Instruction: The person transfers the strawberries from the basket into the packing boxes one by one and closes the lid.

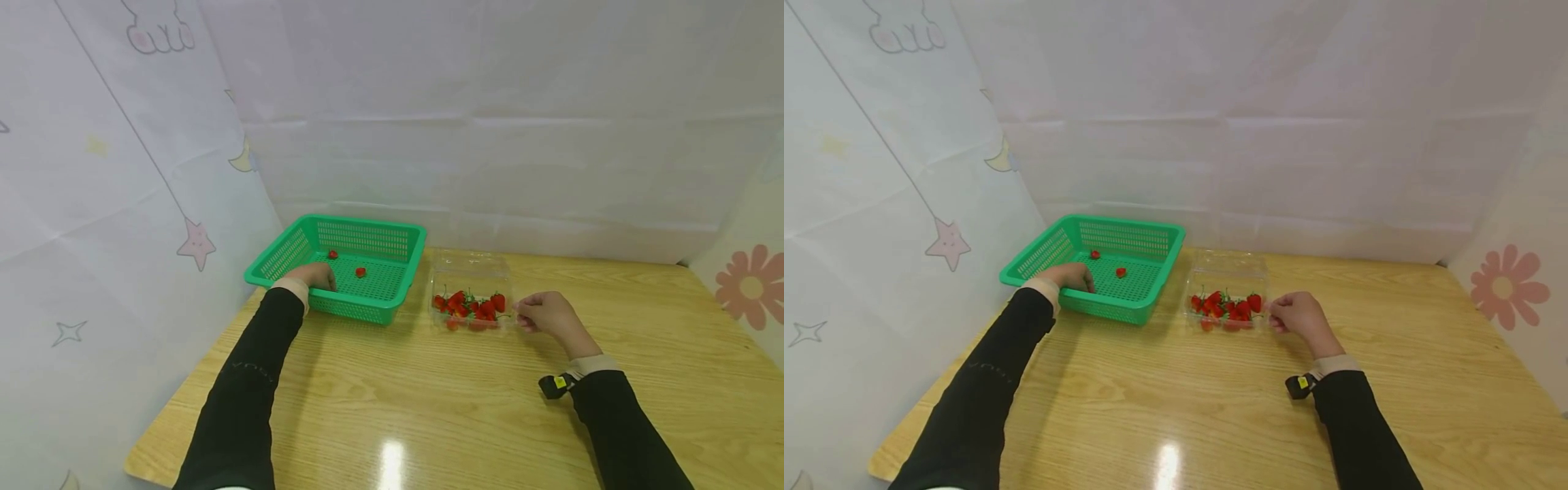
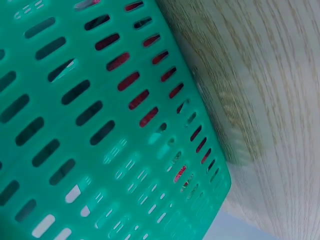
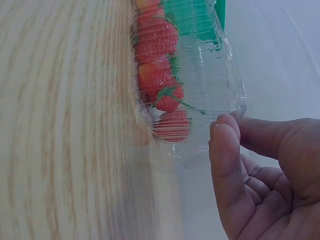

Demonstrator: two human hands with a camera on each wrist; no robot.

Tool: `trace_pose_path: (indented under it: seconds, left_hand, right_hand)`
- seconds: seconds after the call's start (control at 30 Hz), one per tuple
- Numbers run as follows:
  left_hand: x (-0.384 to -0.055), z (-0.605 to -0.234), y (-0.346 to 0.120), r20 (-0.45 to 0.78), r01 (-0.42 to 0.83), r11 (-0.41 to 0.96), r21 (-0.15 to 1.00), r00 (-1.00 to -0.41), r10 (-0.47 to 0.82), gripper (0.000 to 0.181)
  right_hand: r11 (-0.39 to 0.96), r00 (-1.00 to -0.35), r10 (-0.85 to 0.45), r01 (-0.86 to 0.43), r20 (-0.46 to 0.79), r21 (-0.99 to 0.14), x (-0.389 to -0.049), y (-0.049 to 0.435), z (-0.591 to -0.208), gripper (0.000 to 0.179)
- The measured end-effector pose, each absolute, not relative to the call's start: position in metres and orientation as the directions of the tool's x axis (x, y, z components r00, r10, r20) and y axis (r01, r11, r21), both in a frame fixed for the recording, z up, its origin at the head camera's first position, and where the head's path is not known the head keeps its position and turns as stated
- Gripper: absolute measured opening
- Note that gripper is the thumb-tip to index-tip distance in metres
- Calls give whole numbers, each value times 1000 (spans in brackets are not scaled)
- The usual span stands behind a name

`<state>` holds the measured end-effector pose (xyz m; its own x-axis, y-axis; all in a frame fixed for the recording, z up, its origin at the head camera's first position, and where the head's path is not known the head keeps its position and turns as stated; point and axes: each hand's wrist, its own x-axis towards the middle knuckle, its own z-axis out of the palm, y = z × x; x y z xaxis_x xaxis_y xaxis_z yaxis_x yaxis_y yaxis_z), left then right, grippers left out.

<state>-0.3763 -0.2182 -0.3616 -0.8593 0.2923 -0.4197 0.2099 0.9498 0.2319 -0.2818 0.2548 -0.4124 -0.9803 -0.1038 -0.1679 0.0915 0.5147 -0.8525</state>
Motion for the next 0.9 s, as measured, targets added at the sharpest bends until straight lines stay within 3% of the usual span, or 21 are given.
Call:
trace_pose_path:
  seconds: [0.37,0.9]
  left_hand:
    - [-381,-366,-221,-363,243,939,245,-875,321,18]
    - [-382,-360,-216,-188,260,876,406,-915,358,16]
  right_hand:
    - [510,-980,-109,91,-169,-855,-283,252,-413,34]
    - [513,-983,-96,88,-159,-854,-287,249,-414,33]
